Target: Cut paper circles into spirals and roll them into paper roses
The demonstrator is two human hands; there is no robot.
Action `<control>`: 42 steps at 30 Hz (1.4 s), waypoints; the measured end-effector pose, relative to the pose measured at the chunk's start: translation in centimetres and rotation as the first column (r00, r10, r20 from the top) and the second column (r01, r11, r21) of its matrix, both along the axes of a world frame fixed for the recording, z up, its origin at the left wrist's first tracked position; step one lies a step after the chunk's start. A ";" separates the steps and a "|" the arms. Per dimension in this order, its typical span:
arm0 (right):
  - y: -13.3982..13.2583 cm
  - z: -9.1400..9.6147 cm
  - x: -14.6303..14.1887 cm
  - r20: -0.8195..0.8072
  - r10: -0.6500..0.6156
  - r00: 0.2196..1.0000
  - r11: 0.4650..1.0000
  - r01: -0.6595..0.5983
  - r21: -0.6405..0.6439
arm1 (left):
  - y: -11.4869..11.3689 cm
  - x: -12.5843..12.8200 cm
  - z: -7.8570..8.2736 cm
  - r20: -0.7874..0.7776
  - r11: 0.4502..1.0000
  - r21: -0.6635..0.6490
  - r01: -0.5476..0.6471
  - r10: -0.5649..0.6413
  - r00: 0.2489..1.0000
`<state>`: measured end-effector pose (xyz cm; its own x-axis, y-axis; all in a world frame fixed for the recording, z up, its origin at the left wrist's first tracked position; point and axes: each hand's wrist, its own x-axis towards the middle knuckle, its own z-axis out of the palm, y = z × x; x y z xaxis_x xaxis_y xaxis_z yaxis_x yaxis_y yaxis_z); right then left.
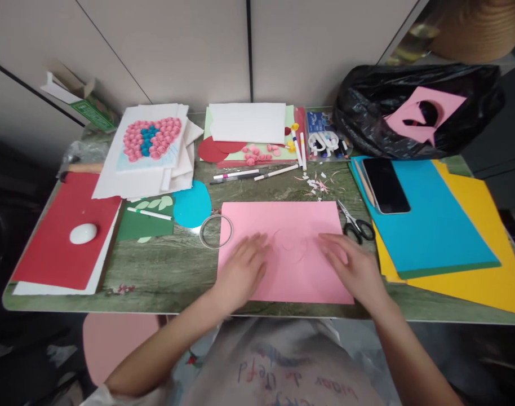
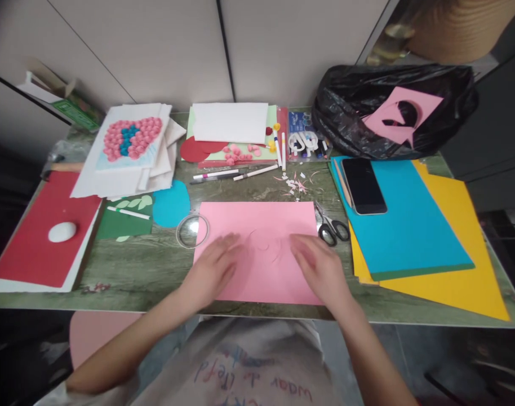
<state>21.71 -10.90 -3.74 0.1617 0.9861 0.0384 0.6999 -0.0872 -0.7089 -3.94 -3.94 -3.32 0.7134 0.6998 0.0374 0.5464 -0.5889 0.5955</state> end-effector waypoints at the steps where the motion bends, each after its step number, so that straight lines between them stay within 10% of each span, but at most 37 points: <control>1: -0.7 0.0 -0.2 0.057 0.102 0.993 0.994 -0.103 0.025 | -1.3 -0.4 -0.4 -0.066 0.999 0.028 0.025 -0.023 0.998; 8: -2.2 -1.9 -1.3 0.375 0.315 0.872 0.938 -0.346 0.016 | -3.9 -0.6 -2.1 -0.224 0.992 0.093 0.090 -0.067 0.972; 19: -3.7 -3.3 -1.0 0.414 0.262 0.872 0.957 -0.290 0.005 | 3.5 -2.6 -2.1 0.042 0.937 -0.104 0.335 -0.332 0.942; 32: -3.6 -3.4 -1.1 0.374 0.200 0.906 0.969 -0.239 0.062 | 14.0 3.9 1.1 0.424 0.565 -0.473 0.676 -0.527 0.737; 35: -4.1 -3.4 -1.1 0.399 0.190 0.897 0.965 -0.245 0.091 | 14.5 3.1 0.8 0.382 0.613 -0.452 0.648 -0.523 0.762; 37: -4.7 -3.4 -1.3 0.428 0.222 0.876 0.949 -0.294 0.111 | 13.5 1.4 0.1 0.254 0.737 -0.351 0.578 -0.519 0.816; 42: -6.3 -3.0 -2.6 0.440 0.397 0.805 0.859 -0.495 0.131 | 4.6 -3.0 -2.0 -0.007 0.956 -0.042 0.290 -0.290 0.957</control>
